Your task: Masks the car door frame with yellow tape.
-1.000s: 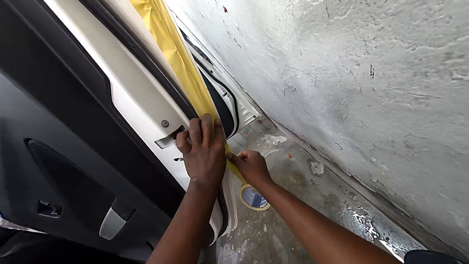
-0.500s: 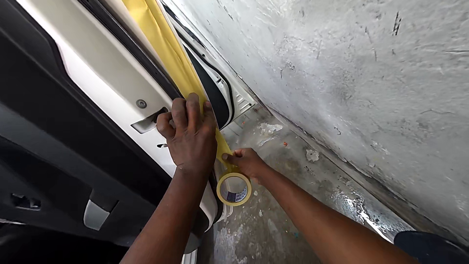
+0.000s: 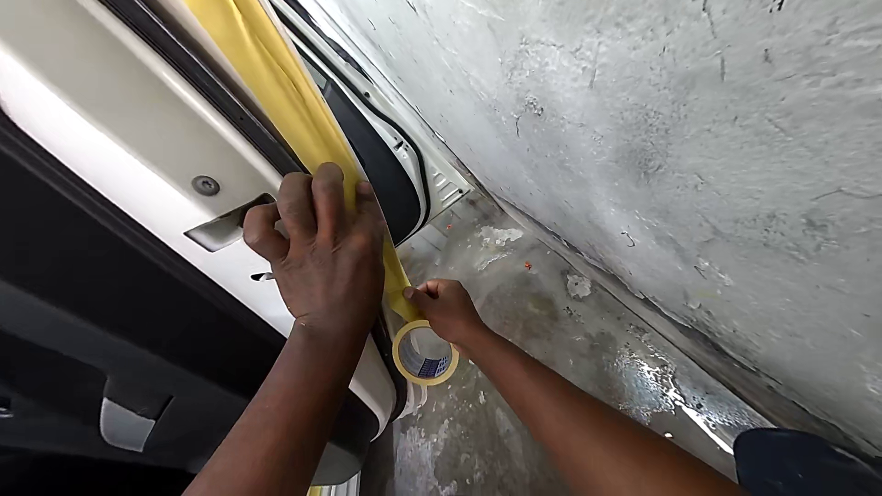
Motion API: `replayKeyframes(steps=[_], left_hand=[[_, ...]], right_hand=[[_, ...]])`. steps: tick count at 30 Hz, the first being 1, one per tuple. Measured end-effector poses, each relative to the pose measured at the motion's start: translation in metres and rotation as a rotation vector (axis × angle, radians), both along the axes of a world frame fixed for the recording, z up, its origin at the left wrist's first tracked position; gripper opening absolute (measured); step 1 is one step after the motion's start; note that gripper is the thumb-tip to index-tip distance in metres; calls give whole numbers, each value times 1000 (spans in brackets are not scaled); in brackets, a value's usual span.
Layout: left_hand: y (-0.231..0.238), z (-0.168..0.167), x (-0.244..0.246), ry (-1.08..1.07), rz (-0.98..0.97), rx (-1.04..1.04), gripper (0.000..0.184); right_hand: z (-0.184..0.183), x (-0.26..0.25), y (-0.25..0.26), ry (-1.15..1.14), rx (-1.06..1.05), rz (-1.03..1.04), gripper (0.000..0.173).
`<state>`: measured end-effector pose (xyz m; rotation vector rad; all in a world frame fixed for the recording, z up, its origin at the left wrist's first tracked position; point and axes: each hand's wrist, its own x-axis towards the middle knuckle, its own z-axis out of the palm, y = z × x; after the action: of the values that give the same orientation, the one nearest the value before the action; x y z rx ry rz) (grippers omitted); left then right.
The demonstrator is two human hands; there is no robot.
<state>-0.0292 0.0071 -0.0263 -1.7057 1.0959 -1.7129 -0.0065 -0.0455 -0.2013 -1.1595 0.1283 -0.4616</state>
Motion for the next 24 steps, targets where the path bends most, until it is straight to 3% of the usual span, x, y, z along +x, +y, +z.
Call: replayKeyframes(steps=[10, 24], left_hand=[[0, -1, 1, -12, 16, 2, 31], [1, -2, 0, -8, 23, 2, 32]], right_hand=[[12, -2, -5, 64, 5, 120, 35], [14, 0, 5, 99, 47, 71, 34]])
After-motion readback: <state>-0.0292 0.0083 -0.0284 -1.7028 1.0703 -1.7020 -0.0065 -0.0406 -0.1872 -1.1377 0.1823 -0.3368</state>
